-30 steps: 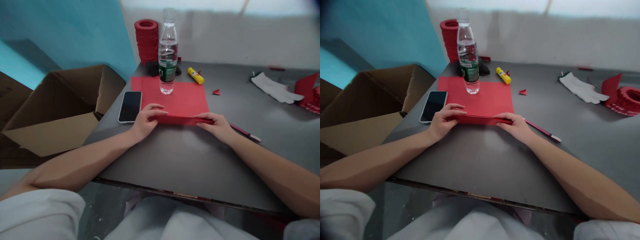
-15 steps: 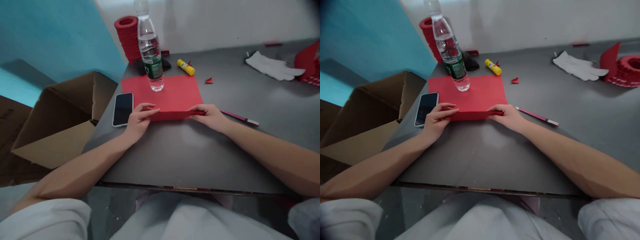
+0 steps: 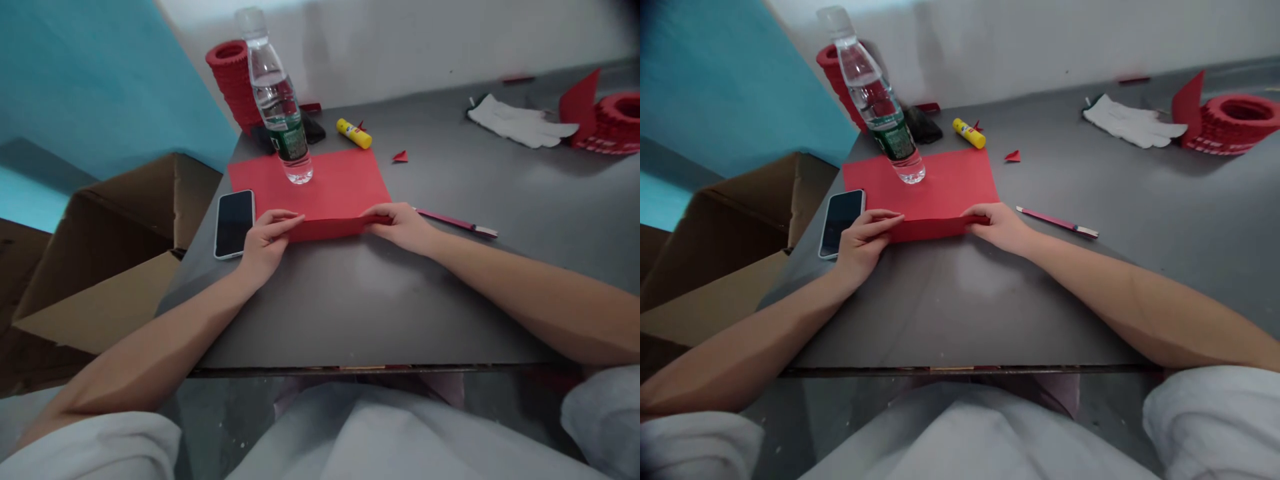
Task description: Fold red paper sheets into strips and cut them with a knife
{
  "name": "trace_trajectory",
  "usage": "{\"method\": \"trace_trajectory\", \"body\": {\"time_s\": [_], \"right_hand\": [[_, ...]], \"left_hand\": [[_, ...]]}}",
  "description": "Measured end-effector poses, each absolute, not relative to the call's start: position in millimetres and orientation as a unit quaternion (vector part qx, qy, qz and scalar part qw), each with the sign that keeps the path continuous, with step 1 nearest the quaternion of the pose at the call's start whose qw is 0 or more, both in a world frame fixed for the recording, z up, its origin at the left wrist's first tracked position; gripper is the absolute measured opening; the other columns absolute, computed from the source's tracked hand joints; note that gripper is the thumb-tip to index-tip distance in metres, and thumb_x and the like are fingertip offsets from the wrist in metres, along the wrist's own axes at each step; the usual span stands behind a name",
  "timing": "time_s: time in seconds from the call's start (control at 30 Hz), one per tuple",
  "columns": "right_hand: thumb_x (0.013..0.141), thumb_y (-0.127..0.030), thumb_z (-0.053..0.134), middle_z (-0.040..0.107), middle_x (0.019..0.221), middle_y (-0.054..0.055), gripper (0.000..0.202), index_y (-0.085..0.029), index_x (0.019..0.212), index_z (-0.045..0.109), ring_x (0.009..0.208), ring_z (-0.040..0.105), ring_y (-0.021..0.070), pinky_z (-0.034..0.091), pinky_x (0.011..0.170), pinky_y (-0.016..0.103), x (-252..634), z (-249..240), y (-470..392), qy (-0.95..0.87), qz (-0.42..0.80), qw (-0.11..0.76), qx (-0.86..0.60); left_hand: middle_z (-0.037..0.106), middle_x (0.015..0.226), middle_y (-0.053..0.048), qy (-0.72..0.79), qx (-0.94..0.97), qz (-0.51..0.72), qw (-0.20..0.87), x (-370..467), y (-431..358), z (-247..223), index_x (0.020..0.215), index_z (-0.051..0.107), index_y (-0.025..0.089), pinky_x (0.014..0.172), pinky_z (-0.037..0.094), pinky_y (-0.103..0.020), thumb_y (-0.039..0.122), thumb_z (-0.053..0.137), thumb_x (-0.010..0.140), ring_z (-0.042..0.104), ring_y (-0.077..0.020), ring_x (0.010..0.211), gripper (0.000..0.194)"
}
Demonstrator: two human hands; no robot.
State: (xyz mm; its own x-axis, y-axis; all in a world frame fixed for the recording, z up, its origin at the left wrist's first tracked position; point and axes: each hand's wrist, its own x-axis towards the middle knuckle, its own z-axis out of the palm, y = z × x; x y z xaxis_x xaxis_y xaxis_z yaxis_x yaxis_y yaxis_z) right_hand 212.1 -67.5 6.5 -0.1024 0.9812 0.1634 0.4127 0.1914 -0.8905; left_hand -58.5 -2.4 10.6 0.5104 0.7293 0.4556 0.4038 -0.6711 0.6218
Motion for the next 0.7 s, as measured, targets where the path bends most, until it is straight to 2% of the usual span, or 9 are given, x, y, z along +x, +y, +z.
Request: {"method": "trace_trajectory", "body": {"time_s": [0.17,0.27,0.4,0.53,0.7], "right_hand": [[0.073,-0.025,0.061,0.069,0.084,0.004,0.017,-0.017,0.085,0.069,0.08,0.063,0.0186,0.048,0.08,0.036,213,4,-68,-0.651,0.342,0.421,-0.532],[0.074,-0.027,0.061,0.069,0.088,0.004,0.019,-0.019,0.089,0.07,0.084,0.063,0.0192,0.048,0.082,0.036,215,5,-69,-0.658,0.337,0.416,-0.53],[0.075,-0.032,0.063,0.069,0.099,0.004,0.027,-0.021,0.1,0.068,0.093,0.063,0.0199,0.048,0.086,0.035,216,4,-70,-0.659,0.314,0.429,-0.532],[0.079,-0.03,0.059,0.07,0.091,0.003,0.021,-0.02,0.094,0.069,0.085,0.065,0.0179,0.049,0.081,0.032,215,-1,-70,-0.673,0.32,0.412,-0.525],[0.079,-0.021,0.052,0.07,0.089,0.005,0.022,-0.017,0.093,0.069,0.081,0.064,0.017,0.048,0.075,0.03,223,14,-70,-0.726,0.227,0.372,-0.531]], "left_hand": [[0.06,0.11,-0.003,0.336,0.841,0.369,0.207,-59,-4,11,0.116,0.064,0.024,0.093,0.044,-0.032,0.005,0.049,0.074,0.055,-0.0158,0.103,0.049],[0.059,0.111,-0.004,0.331,0.848,0.359,0.207,-59,-5,12,0.115,0.065,0.023,0.094,0.043,-0.032,0.006,0.051,0.074,0.055,-0.0163,0.104,0.046],[0.061,0.101,-0.003,0.33,0.851,0.346,0.216,-59,-5,12,0.112,0.066,0.023,0.085,0.045,-0.029,0.008,0.049,0.077,0.057,-0.0148,0.094,0.042],[0.061,0.095,-0.004,0.332,0.856,0.333,0.217,-59,-3,9,0.114,0.065,0.019,0.077,0.046,-0.027,0.01,0.048,0.078,0.057,-0.0147,0.087,0.041],[0.064,0.102,-0.01,0.329,0.911,0.225,0.104,-62,1,20,0.134,0.046,0.012,0.084,0.045,-0.036,0.017,0.054,0.079,0.057,-0.0216,0.093,0.056]]}}
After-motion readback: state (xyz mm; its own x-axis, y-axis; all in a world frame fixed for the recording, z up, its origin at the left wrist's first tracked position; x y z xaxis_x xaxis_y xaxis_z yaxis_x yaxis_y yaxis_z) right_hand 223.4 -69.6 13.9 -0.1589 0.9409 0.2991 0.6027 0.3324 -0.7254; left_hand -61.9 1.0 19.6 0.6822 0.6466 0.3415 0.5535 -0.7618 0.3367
